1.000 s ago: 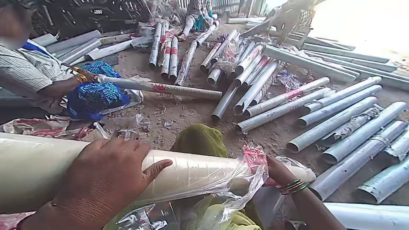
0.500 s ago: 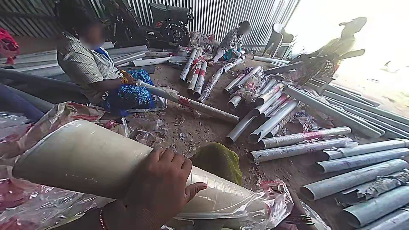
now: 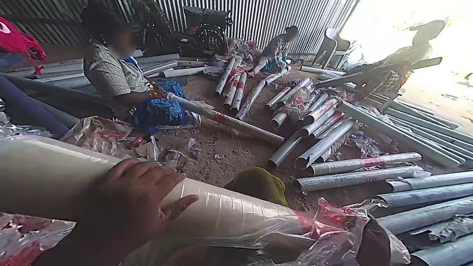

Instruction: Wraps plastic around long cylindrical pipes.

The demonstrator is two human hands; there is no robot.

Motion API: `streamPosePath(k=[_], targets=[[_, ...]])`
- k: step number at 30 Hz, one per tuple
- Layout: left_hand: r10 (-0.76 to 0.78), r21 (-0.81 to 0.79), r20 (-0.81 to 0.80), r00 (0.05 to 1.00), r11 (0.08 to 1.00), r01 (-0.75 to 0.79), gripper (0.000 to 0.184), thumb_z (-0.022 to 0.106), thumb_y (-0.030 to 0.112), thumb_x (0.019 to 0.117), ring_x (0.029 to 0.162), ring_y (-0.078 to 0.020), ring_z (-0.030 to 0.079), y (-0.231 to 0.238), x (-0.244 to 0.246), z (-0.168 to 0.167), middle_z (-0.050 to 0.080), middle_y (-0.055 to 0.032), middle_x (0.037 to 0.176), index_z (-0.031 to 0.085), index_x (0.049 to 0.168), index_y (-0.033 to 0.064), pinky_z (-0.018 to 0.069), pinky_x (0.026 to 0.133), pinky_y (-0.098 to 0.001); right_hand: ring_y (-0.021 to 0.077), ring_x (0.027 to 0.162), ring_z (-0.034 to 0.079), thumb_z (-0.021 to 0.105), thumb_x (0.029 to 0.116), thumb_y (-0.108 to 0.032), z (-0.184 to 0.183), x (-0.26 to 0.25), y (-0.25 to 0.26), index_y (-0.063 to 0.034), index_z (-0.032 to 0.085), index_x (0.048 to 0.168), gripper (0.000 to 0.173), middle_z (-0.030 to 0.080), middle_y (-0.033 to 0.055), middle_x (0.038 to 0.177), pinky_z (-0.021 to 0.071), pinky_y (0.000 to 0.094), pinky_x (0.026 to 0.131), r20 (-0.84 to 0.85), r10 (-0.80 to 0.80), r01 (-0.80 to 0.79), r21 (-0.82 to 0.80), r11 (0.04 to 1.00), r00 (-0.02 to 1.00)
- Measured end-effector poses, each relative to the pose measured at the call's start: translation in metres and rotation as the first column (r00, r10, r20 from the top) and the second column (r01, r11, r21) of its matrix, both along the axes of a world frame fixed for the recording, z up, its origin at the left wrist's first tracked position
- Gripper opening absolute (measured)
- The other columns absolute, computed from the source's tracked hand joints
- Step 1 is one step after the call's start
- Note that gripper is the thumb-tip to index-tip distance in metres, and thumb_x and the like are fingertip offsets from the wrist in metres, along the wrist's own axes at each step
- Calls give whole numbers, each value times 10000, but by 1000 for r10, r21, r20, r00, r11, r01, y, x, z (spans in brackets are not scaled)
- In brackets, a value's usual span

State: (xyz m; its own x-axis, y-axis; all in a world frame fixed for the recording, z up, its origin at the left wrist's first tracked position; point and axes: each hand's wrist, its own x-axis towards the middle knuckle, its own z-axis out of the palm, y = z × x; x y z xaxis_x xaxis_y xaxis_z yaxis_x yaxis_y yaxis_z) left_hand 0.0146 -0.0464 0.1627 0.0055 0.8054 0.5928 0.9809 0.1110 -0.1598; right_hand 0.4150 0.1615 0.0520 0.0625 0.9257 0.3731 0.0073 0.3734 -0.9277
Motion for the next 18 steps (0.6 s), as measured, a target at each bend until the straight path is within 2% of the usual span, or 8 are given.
streamPosePath(k=[3,6,9,13,16,18], targets=[[8,-21,42,999,1000,-7,759,340,716,982,1030,-373,703,-20,-58,-13,753,-163,1039,767,1088,98,437,1015,-620,-136,680,594,446,924,31,39,-37,-14,-249,646,857,350,650,-261,738,521,105,658,37,50,-51,7,999,998],[35,25,76,996,999,-37,703,344,652,1015,1096,-384,682,-37,-108,-39,741,-179,1106,747,1136,90,420,1049,-593,-103,638,576,491,929,-25,53,-64,-9,-233,647,846,273,633,-227,713,510,130,614,82,169,-172,28,985,982],[51,100,101,994,993,-61,694,315,619,1034,1067,-373,697,-42,-141,-69,753,-174,1076,763,1099,93,409,1055,-581,-90,592,542,548,919,-67,59,-92,-4,-240,648,830,219,614,-209,686,468,122,565,98,250,-256,47,966,963],[105,54,184,977,992,-117,682,342,565,1033,1015,-429,712,-34,-153,-89,752,-216,1039,773,1032,36,379,1057,-658,-97,634,560,594,904,-76,63,-118,-3,-233,642,825,182,616,-208,719,486,120,606,138,267,-281,91,955,954],[172,-12,266,949,984,-175,716,350,599,1024,1072,-446,692,-23,-153,-99,741,-232,1072,761,1052,14,372,1070,-670,-118,585,501,608,918,-124,63,-128,-4,-171,651,819,117,568,-195,692,439,93,554,267,216,-259,139,956,939],[144,-45,321,936,990,-136,734,373,638,1002,1143,-440,662,-11,-137,-100,724,-219,1158,756,1093,18,383,1065,-667,-125,572,479,613,918,-127,64,-135,-6,-129,654,826,100,560,-181,691,425,88,546,318,190,-248,156,956,929]])
